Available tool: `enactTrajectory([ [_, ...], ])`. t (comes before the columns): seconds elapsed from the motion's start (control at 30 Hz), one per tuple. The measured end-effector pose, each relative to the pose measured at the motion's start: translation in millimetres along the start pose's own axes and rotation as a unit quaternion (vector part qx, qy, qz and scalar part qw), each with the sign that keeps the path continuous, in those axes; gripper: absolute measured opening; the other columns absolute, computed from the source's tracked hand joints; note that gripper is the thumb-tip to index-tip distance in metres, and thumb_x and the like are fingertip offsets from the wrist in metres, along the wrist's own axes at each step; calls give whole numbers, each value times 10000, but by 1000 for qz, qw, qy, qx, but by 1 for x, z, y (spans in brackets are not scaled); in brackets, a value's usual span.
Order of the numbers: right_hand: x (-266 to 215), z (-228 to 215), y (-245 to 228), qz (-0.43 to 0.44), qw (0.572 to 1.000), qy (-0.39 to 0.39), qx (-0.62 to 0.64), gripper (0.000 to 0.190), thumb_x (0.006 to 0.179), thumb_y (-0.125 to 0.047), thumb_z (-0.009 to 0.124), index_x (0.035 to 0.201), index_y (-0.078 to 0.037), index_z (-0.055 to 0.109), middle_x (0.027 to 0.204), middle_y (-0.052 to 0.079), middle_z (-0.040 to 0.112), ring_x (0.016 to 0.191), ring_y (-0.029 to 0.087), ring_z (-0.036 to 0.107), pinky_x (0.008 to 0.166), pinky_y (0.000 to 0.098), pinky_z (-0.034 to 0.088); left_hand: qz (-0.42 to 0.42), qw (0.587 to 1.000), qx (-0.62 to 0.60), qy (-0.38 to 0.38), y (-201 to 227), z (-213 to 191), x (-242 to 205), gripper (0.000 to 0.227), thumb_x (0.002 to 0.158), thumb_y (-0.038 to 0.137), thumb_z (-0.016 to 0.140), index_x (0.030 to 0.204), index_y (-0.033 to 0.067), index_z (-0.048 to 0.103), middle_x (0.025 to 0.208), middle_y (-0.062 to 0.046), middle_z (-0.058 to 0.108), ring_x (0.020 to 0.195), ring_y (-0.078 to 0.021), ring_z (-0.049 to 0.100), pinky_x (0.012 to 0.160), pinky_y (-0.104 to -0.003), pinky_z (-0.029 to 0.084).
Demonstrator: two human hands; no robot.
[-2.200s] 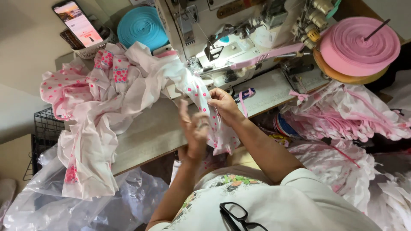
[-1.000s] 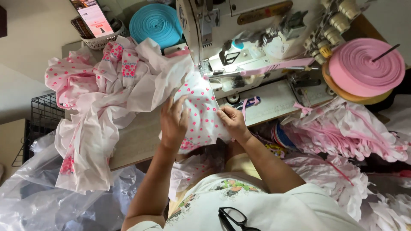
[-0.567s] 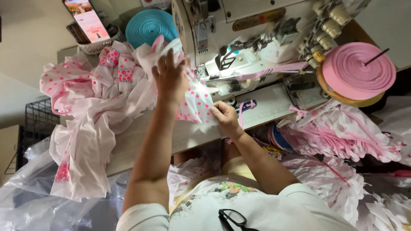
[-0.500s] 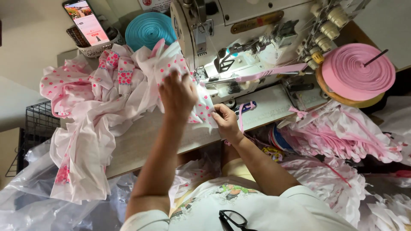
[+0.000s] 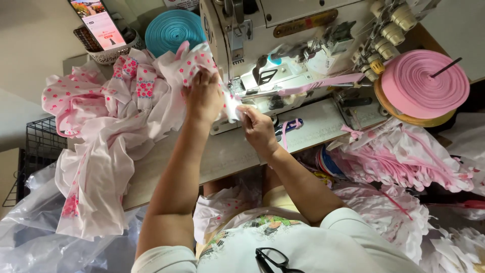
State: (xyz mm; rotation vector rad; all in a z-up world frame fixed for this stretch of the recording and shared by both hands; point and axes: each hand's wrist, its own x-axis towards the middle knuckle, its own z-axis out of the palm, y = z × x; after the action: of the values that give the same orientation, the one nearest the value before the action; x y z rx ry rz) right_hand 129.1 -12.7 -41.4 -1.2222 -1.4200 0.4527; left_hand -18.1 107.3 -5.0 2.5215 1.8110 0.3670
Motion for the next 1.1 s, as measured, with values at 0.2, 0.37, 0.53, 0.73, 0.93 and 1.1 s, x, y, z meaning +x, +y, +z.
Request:
enactTrajectory([
  [0.2,8,-9,-12,76,991,-67,-92,230,960,-287,661,1176,-291,740,828,84,751,803,350,730,718,448,561,60,994,-30,88,-56,60,69,406,1003,195,454,1393,158,561,1378,-168,521,1327,-350,463,885,-619,545],
  [0.37,-14,-20,-3,55,987,-152,28,414,1006,-142,608,1412,-66,579,1075,69,624,934,161,585,861,272,477,-98,979,-177,-25,-18,-64,27,621,909,-177,378,1396,158,566,1530,-126,467,1324,-332,484,930,-420,504],
  [0.53,-40,-33,14,140,953,-156,218,372,1025,-251,578,1355,-101,664,891,134,764,747,196,733,705,355,608,-175,975,-64,-122,-30,-65,-94,441,1068,270,254,1422,158,492,1224,-204,624,1228,-383,620,946,-573,540],
  [0.73,-65,-16,-34,399,757,-159,492,416,997,-298,614,1301,-19,671,1042,190,729,809,291,718,802,473,596,64,981,-176,-59,20,-41,-184,250,919,377,644,1104,222,712,873,-119,723,802,-356,727,694,-496,583],
  [0.93,-72,-110,-22,264,852,-305,333,176,942,-130,687,858,-28,803,760,184,774,754,278,743,810,398,559,60,970,-224,-78,-28,48,-167,597,1018,387,445,1586,215,377,1467,-106,589,1383,-270,524,1235,-591,164],
  [1.1,-7,-193,-77,185,824,-293,-449,282,915,-250,530,858,-132,780,834,202,739,887,444,692,830,503,549,43,881,-317,-350,3,14,-269,526,891,560,608,1285,213,592,1164,-139,745,1151,-390,676,1087,-583,437],
])
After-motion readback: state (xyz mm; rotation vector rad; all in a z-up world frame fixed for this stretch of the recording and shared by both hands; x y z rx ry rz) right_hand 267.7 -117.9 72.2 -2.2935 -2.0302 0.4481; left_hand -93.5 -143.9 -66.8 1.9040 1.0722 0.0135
